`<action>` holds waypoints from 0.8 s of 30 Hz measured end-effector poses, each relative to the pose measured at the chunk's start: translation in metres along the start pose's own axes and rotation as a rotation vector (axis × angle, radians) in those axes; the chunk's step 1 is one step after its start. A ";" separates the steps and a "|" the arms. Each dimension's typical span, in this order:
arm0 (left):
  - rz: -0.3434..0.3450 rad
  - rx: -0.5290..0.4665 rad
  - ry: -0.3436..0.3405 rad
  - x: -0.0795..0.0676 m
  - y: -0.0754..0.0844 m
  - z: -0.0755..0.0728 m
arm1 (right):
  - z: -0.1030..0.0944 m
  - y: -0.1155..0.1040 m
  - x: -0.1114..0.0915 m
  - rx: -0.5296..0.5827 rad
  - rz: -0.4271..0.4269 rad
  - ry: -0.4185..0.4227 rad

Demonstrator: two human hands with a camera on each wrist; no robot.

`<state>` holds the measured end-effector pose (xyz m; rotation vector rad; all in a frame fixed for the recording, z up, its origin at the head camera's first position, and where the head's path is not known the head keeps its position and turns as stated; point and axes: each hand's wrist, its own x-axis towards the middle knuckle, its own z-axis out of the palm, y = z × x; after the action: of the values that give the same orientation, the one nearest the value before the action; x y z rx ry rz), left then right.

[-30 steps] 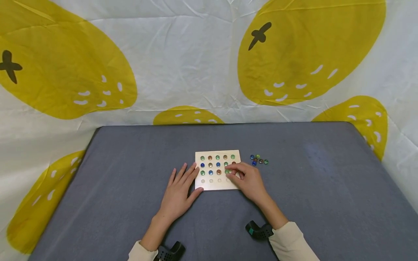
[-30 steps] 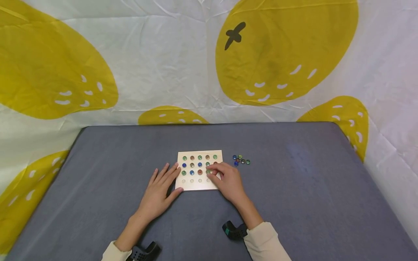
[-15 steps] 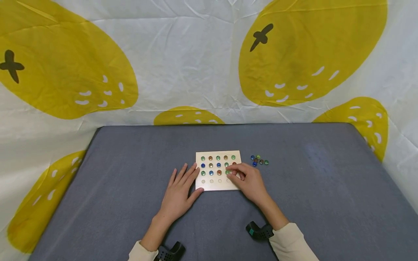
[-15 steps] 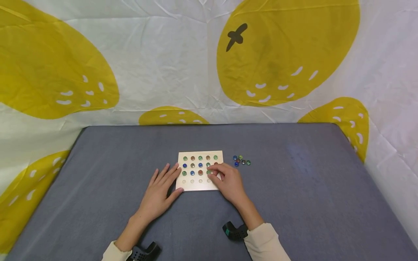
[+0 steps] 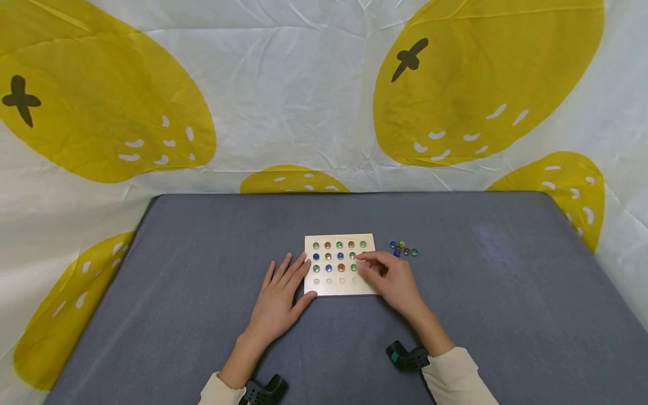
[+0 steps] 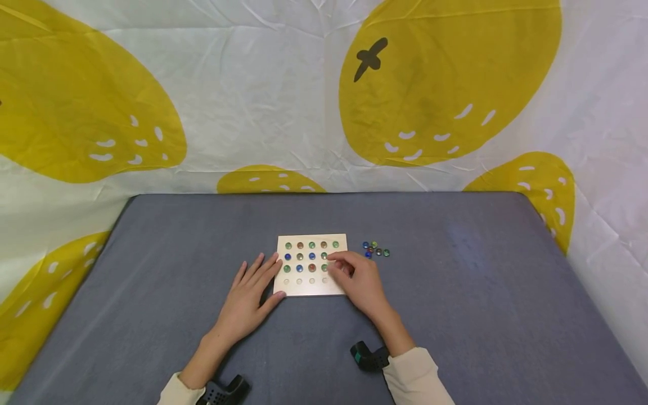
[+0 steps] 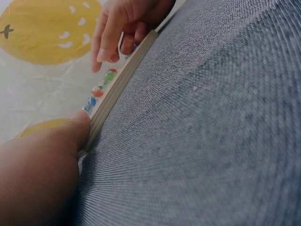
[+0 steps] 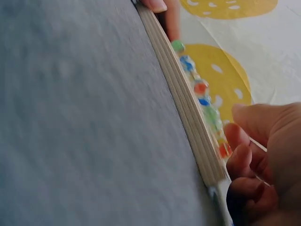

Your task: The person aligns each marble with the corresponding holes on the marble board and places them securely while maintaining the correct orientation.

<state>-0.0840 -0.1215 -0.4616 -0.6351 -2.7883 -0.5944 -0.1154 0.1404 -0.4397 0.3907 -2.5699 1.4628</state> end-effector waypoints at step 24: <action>0.000 0.004 0.013 0.000 0.001 0.000 | -0.067 0.025 0.002 -0.078 0.114 0.184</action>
<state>-0.0831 -0.1206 -0.4613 -0.6291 -2.7768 -0.5908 -0.1243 0.2097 -0.4258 0.0946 -2.5272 1.3586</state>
